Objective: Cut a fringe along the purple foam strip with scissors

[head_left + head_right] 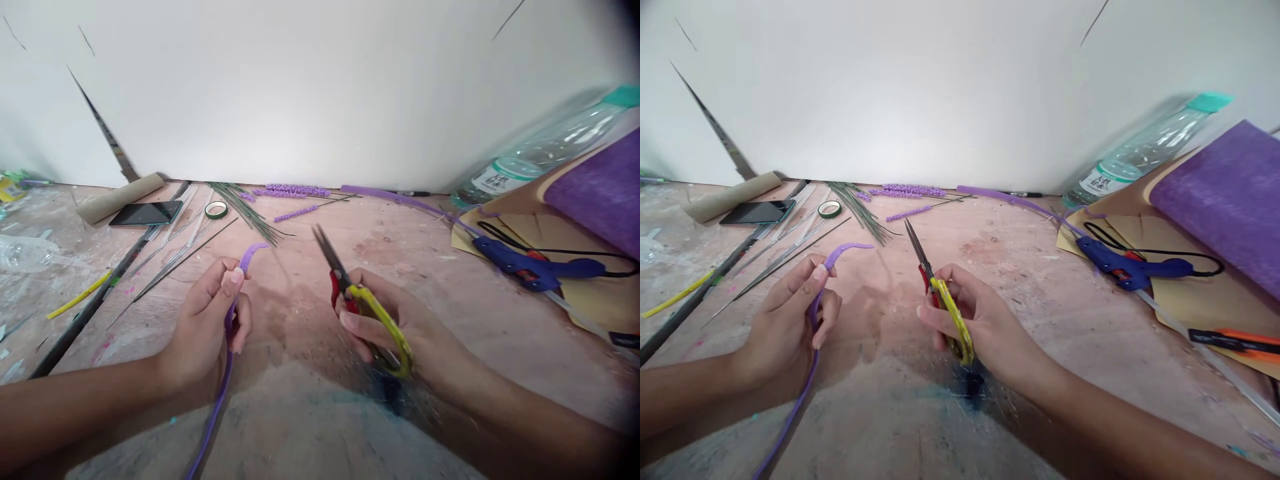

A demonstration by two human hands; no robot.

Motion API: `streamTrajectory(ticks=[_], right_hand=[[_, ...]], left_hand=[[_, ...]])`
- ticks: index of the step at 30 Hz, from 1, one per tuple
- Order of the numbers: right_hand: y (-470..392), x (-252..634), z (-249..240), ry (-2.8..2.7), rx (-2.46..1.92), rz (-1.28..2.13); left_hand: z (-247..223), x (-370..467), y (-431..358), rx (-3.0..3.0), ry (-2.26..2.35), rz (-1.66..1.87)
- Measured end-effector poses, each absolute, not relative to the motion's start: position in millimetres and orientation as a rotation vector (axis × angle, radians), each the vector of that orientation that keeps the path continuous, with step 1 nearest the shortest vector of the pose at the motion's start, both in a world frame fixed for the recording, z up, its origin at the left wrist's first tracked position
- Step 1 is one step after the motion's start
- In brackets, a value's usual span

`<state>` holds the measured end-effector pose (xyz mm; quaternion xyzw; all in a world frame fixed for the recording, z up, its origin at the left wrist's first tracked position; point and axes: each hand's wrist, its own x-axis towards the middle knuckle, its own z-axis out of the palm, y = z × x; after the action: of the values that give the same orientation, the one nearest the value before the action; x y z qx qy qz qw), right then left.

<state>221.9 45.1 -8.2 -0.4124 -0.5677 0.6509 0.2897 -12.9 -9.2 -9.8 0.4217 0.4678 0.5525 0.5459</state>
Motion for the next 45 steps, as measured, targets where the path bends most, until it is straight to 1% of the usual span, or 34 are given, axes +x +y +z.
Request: streamTrajectory(ticks=[2,10,14,18,26,32,36,40,42,45], right_hand=[[41.4,221.4,-9.6,-1.573,-1.067,1.761],[29.6,222.8,3.3,-1.967,-1.035,1.649],[24.5,218.3,8.0,-2.152,-1.071,1.464],[22.7,215.2,-1.8,-2.208,-1.023,1.235],[22.7,223.0,-19.5,-2.271,-0.802,0.913],[21.1,221.7,-20.2,-2.342,-0.825,0.831],[21.4,219.5,-18.8,-2.313,-0.843,0.856],[21.6,217.8,-13.5,-2.33,-0.826,0.977],[20.5,217.2,-8.5,-2.275,-0.842,1.121],[18.2,212.5,-0.5,-2.04,-0.847,1.483]], left_hand=[[-10.6,-12.2,-9.4,0.997,1.119,1.293],[-13.5,-7.5,-12.0,0.91,1.074,1.222],[-15.6,-7.3,-9.1,0.911,1.087,1.123],[-17.7,-7.5,-5.7,0.984,1.095,1.009],[-20.7,-7.1,-8.6,0.944,1.048,1.082],[-21.6,-5.1,-10.8,0.931,1.015,1.168],[-20.9,-4.8,-11.9,0.953,1.026,1.159],[-21.2,-5.9,-15.6,0.959,1.034,1.13],[-21.0,-6.9,-17.6,0.98,1.015,1.104],[-19.9,-8.1,-19.5,1.016,0.977,1.048]])
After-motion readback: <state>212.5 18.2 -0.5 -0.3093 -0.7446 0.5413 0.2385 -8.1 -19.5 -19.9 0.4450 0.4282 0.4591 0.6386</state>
